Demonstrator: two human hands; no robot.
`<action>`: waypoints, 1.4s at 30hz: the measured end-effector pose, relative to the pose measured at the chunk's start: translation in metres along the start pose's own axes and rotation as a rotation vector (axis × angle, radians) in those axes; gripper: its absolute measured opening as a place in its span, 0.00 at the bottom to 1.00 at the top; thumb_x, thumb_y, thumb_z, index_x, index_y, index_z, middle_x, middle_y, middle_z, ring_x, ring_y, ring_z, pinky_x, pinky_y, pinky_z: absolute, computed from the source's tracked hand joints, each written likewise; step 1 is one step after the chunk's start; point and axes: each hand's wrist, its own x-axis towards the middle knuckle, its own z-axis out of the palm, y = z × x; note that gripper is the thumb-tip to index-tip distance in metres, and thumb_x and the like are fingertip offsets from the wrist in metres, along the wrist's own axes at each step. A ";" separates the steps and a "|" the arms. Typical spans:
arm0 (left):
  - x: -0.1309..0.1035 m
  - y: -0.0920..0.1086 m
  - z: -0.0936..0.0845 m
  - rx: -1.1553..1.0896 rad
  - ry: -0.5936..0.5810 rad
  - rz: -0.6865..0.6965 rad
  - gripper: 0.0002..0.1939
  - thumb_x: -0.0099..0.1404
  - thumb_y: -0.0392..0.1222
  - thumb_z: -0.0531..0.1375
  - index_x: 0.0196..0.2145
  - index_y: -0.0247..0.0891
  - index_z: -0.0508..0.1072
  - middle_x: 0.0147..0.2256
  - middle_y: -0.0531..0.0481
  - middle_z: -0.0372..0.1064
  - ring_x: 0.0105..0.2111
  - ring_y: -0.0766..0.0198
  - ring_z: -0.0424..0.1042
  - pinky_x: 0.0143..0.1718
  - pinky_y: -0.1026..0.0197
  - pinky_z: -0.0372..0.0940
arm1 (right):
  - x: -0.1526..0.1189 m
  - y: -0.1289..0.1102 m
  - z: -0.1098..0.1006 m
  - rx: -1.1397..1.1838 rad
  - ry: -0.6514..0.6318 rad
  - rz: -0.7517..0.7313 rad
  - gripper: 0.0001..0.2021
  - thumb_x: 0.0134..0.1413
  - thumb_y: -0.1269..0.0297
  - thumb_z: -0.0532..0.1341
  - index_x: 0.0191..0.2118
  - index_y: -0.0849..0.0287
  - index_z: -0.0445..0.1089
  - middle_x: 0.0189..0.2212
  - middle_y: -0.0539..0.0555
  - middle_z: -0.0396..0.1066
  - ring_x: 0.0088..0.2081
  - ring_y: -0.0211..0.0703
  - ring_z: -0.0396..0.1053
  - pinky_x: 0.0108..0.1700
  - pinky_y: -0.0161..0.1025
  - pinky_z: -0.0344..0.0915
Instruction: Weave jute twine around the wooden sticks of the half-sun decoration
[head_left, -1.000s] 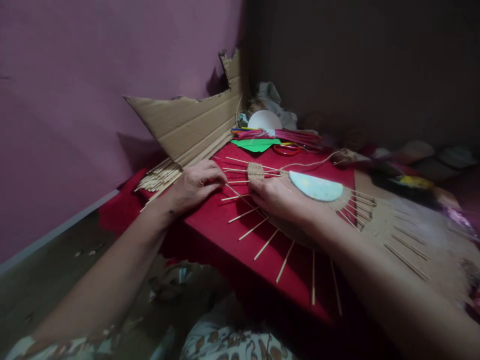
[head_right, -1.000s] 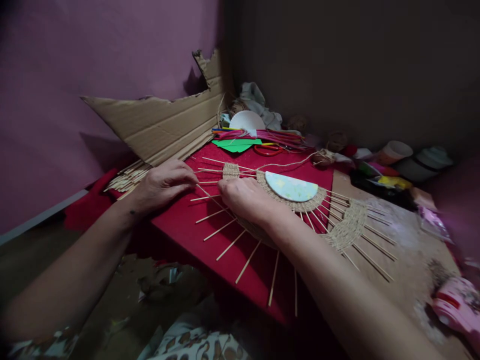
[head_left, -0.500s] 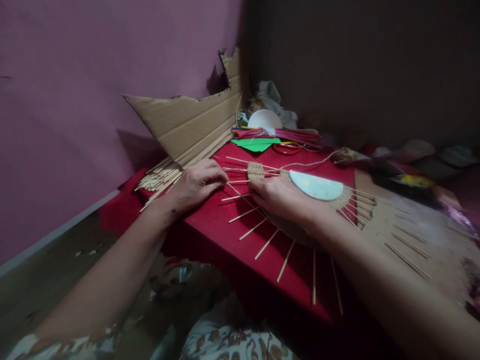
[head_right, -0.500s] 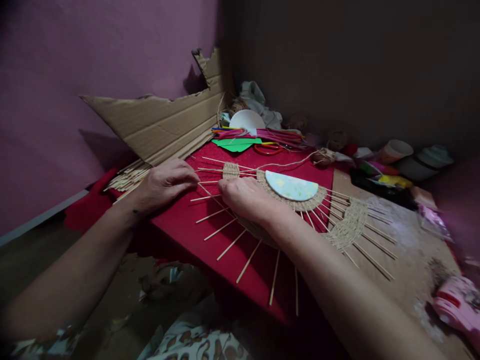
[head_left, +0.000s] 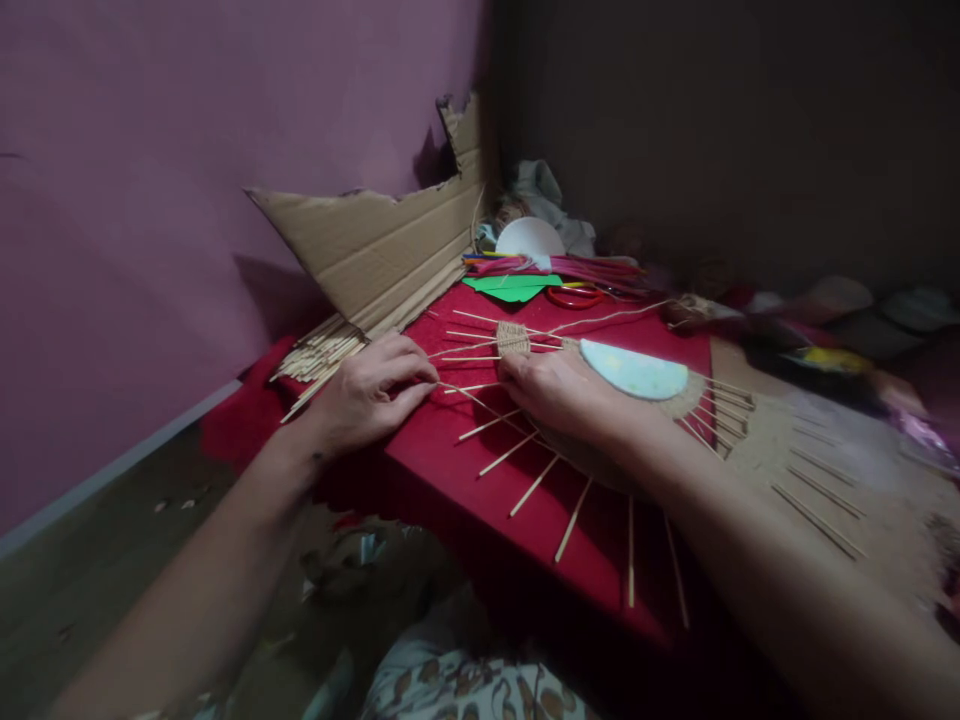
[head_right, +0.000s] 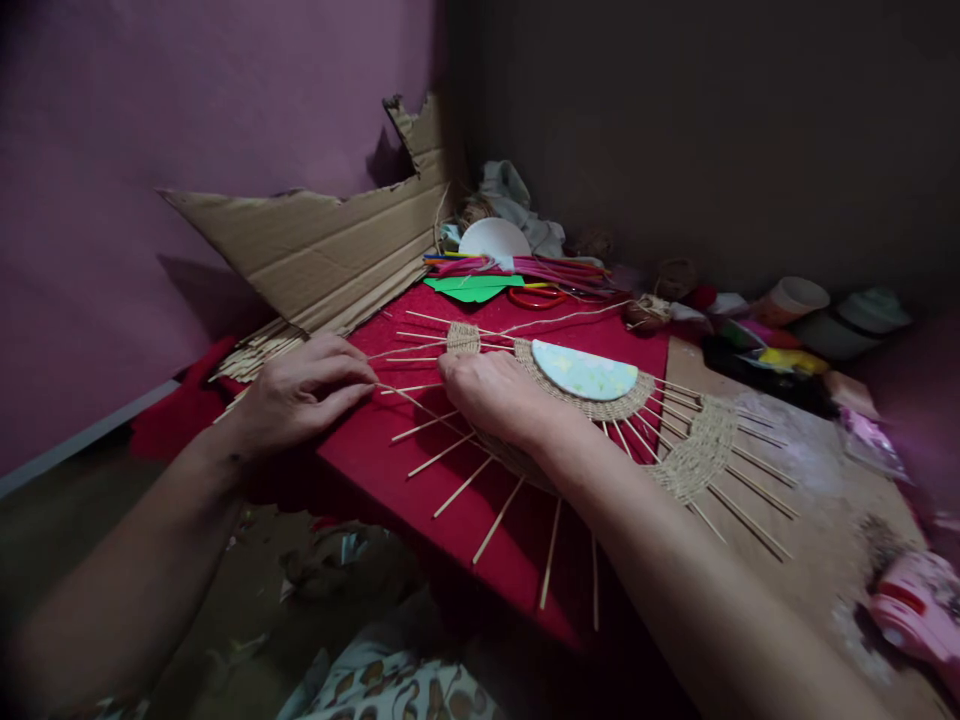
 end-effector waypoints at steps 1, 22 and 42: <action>-0.003 0.001 0.000 0.009 0.007 0.002 0.09 0.65 0.36 0.55 0.31 0.36 0.75 0.33 0.46 0.71 0.36 0.62 0.69 0.40 0.60 0.65 | 0.000 0.000 0.000 0.004 0.004 0.001 0.06 0.57 0.72 0.52 0.34 0.61 0.66 0.25 0.52 0.67 0.25 0.36 0.58 0.29 0.37 0.45; 0.055 -0.019 0.017 0.211 -0.210 0.084 0.11 0.66 0.39 0.54 0.30 0.36 0.74 0.31 0.47 0.67 0.34 0.61 0.64 0.37 0.60 0.61 | -0.002 -0.005 0.000 0.000 -0.044 0.081 0.08 0.60 0.68 0.52 0.35 0.61 0.69 0.28 0.54 0.71 0.26 0.37 0.61 0.29 0.38 0.45; 0.112 -0.035 0.045 0.297 -0.185 0.279 0.11 0.66 0.33 0.50 0.36 0.32 0.73 0.40 0.39 0.70 0.43 0.56 0.66 0.46 0.54 0.64 | -0.070 -0.013 0.012 0.093 -0.112 0.044 0.30 0.67 0.52 0.45 0.68 0.61 0.45 0.68 0.55 0.40 0.68 0.50 0.37 0.68 0.54 0.40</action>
